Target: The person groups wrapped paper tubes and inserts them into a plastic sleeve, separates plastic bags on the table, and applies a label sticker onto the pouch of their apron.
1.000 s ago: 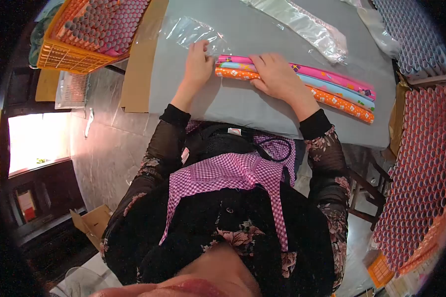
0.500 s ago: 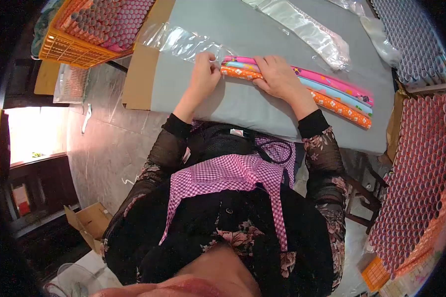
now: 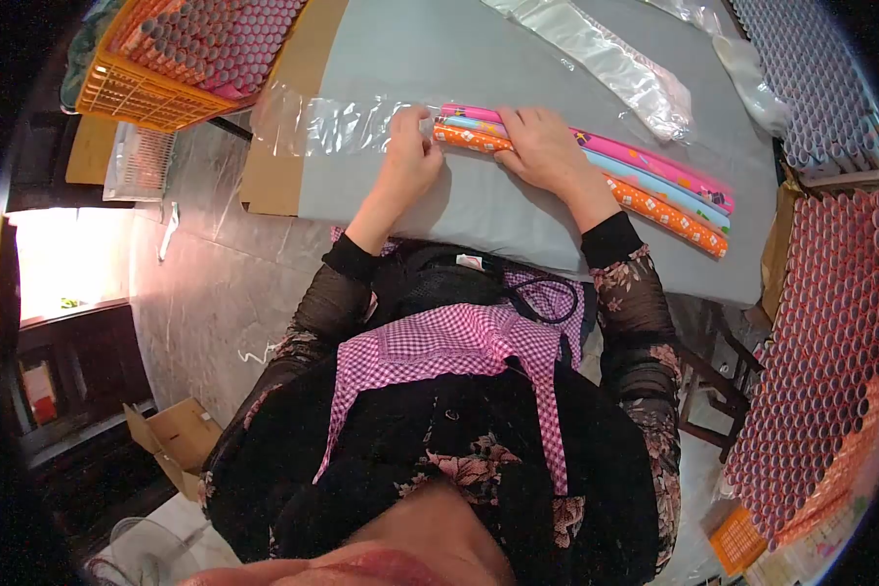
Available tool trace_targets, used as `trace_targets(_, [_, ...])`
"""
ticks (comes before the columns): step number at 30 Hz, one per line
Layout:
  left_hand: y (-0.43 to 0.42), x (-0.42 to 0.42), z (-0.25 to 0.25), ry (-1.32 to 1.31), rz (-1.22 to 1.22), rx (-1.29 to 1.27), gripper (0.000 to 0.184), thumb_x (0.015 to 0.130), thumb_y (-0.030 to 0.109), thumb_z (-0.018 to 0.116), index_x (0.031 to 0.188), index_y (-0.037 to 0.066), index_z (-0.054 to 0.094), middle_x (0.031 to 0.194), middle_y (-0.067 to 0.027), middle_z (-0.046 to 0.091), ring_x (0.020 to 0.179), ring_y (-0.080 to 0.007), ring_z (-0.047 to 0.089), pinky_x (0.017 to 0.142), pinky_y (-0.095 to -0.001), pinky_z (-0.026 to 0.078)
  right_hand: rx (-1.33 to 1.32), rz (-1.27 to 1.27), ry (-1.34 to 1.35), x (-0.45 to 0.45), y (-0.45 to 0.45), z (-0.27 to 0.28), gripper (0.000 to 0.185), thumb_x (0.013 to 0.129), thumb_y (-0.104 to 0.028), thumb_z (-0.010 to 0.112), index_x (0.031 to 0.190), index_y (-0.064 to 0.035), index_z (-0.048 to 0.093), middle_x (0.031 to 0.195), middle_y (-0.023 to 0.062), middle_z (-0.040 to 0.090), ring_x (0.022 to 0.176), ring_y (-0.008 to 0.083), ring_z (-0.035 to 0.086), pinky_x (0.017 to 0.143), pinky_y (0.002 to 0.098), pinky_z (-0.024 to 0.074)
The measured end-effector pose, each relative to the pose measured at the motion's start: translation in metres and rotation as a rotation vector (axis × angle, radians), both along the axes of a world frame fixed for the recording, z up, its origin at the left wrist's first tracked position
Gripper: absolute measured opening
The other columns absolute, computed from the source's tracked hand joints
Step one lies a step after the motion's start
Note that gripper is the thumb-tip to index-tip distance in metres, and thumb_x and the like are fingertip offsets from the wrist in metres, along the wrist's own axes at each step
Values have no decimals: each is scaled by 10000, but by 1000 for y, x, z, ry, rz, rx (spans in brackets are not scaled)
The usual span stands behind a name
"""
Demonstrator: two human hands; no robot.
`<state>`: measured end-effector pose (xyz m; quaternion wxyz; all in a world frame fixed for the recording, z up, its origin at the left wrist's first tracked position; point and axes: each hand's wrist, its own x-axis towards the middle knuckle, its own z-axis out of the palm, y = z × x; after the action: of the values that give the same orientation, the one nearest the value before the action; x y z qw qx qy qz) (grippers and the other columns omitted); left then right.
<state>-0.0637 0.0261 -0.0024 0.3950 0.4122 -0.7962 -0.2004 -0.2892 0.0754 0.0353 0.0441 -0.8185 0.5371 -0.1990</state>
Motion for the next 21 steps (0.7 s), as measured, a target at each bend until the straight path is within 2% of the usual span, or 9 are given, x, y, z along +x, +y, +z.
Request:
trace_targets(2, [2, -1, 3, 9, 13, -12, 449, 776, -86, 565, 1200, -11, 436, 1178, -216, 478, 933, -335, 599, 725, -361, 538, -5, 9, -3, 3, 0, 0, 559, 797, -254, 698, 1267, -37, 488, 1069, 183, 573, 1003, 374, 543, 882, 451, 451])
trace_targets(4, [4, -1, 6, 13, 11, -8, 441, 792, -73, 548, 1213, -27, 424, 1192, -240, 473, 975, -402, 589, 787, -417, 535, -16, 6, -4, 6, 0, -2, 561, 795, -257, 699, 1265, -34, 489, 1055, 182, 573, 992, 372, 544, 876, 450, 453])
trace_targets(7, [7, -2, 14, -56, 21, -130, 417, 809, -50, 530, 1213, -40, 426, 1180, -258, 479, 965, -441, 573, 810, -458, 517, -25, 2, 2, 11, 0, -4, 563, 793, -262, 701, 1260, -29, 490, 1039, 182, 574, 980, 370, 545, 867, 448, 455])
trace_targets(10, [11, -4, 22, -73, 17, -93, 377, 800, -70, 496, 1174, -53, 453, 1113, -282, 507, 953, -462, 566, 797, -496, 499, -32, 4, 15, 16, -1, -5, 564, 793, -264, 702, 1257, -23, 492, 1039, 186, 576, 977, 369, 548, 865, 445, 457])
trace_targets(12, [12, -3, 28, -122, 50, -87, 363, 806, -48, 502, 1167, -50, 460, 1080, -274, 528, 910, -458, 579, 766, -496, 503, -40, 8, 22, 20, -2, -4, 565, 792, -265, 703, 1256, -20, 493, 1041, 187, 576, 975, 368, 549, 864, 445, 458])
trace_targets(14, [11, -3, 29, -172, 84, -80, 351, 812, -26, 508, 1160, -47, 468, 1046, -267, 549, 867, -454, 593, 735, -496, 508, -82, 9, 15, 24, -2, -4, 510, 782, -256, 703, 1189, -10, 519, 979, 171, 593, 954, 349, 563, 866, 437, 462])
trace_targets(16, [8, -1, 25, -169, 124, -178, 325, 805, 12, 533, 1124, -32, 486, 995, -236, 572, 818, -425, 612, 687, -479, 515, -108, 20, 3, 28, -3, -8, 514, 779, -255, 703, 1190, -6, 522, 981, 171, 592, 953, 349, 563, 866, 437, 461])
trace_targets(21, [5, -3, 32, -285, 137, -233, 276, 794, 28, 543, 1065, -12, 504, 944, -196, 592, 811, -370, 624, 670, -444, 515, -112, 18, -3, 35, -4, -8, 538, 775, -260, 703, 1205, 9, 526, 989, 176, 592, 954, 351, 561, 868, 438, 460])
